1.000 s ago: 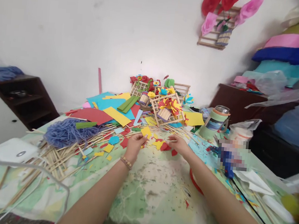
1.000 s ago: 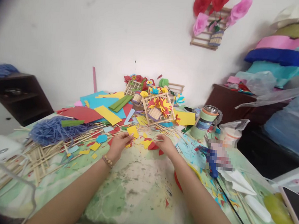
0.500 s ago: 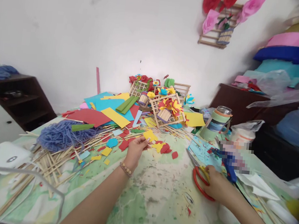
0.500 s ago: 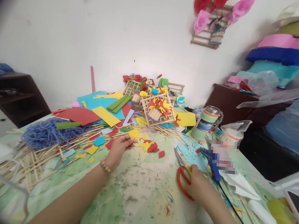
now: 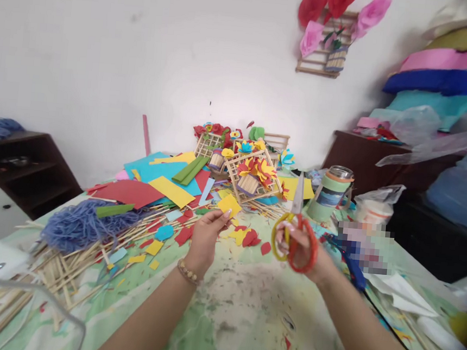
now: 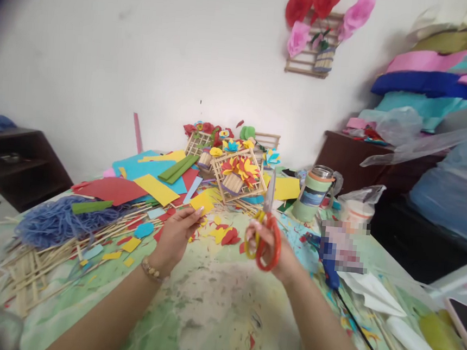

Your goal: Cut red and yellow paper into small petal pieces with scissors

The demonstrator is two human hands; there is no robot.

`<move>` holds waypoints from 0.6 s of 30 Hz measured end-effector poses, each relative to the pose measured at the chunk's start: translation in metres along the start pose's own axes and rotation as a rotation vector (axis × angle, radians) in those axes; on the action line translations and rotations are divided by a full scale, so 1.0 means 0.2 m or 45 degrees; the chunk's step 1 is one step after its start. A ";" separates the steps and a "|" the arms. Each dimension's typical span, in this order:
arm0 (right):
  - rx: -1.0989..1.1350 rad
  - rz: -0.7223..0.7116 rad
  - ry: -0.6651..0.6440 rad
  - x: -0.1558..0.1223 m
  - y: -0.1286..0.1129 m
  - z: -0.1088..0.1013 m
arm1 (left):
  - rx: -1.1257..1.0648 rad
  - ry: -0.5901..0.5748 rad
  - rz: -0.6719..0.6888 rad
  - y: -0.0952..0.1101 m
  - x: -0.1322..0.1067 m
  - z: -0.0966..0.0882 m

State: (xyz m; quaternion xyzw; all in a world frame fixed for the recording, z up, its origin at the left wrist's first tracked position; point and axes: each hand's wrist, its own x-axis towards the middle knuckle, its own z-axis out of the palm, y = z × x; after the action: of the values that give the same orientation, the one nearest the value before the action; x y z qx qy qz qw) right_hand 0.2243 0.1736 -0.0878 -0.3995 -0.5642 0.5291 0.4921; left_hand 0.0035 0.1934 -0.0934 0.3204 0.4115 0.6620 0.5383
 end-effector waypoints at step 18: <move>0.106 -0.023 -0.383 -0.19 0.44 0.23 | 0.008 0.152 0.182 -0.16 -0.20 0.17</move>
State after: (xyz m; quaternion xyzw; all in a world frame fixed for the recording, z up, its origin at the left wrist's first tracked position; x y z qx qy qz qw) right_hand 0.1797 0.1386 -0.1780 -0.2900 -0.6128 0.6012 0.4230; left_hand 0.0560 0.1633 -0.1048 0.3105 0.4210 0.7155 0.4631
